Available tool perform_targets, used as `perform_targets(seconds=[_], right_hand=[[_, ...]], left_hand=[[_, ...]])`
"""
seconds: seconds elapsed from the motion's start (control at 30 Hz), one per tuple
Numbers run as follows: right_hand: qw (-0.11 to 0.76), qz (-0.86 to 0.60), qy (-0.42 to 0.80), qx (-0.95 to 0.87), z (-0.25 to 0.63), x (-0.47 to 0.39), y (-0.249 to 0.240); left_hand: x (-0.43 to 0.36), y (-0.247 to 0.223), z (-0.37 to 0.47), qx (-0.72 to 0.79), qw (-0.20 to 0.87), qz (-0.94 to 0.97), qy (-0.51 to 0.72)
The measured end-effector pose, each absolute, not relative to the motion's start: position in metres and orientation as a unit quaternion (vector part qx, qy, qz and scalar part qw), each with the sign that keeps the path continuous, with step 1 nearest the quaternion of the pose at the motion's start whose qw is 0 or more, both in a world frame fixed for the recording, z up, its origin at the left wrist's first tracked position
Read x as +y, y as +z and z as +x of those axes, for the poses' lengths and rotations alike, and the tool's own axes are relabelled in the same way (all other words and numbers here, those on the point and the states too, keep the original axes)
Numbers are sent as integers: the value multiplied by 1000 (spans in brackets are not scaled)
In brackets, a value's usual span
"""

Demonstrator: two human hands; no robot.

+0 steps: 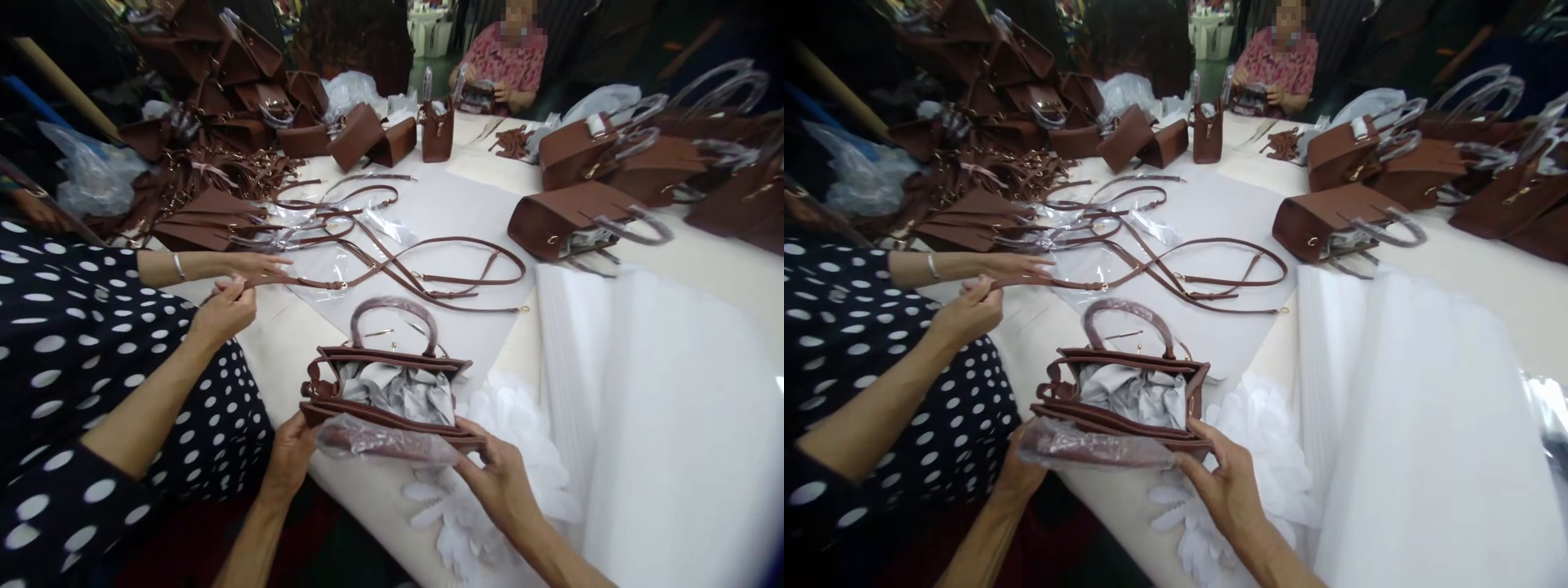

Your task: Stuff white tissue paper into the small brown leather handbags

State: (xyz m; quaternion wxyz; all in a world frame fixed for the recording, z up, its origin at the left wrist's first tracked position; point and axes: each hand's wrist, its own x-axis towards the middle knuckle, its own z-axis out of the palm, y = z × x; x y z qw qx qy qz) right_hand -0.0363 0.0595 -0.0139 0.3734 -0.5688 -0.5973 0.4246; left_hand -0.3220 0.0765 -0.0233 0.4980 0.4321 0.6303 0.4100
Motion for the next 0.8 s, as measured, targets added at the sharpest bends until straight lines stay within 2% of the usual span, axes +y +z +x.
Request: perform_targets(seconds=[0.23,0.33,0.43,0.53,0.67,0.8], right_hand=[[337,-515,549,-566,-30,80,0],[371,-507,581,-518,-26,85,9],[390,-535,480,-575,-19,96,17],[327,-513,336,-719,-7,120,24],[261,-406,348,-804,6,162,34],[233,-364,318,-844,7,187,44]], left_hand=[[81,-32,-319,601,520,404,453],[83,-25,-321,601,519,430,430],[84,-22,-324,592,497,481,414],[85,-22,-326,582,421,564,407],[90,-20,-327,560,371,630,390],[99,-17,-328,549,398,594,433]])
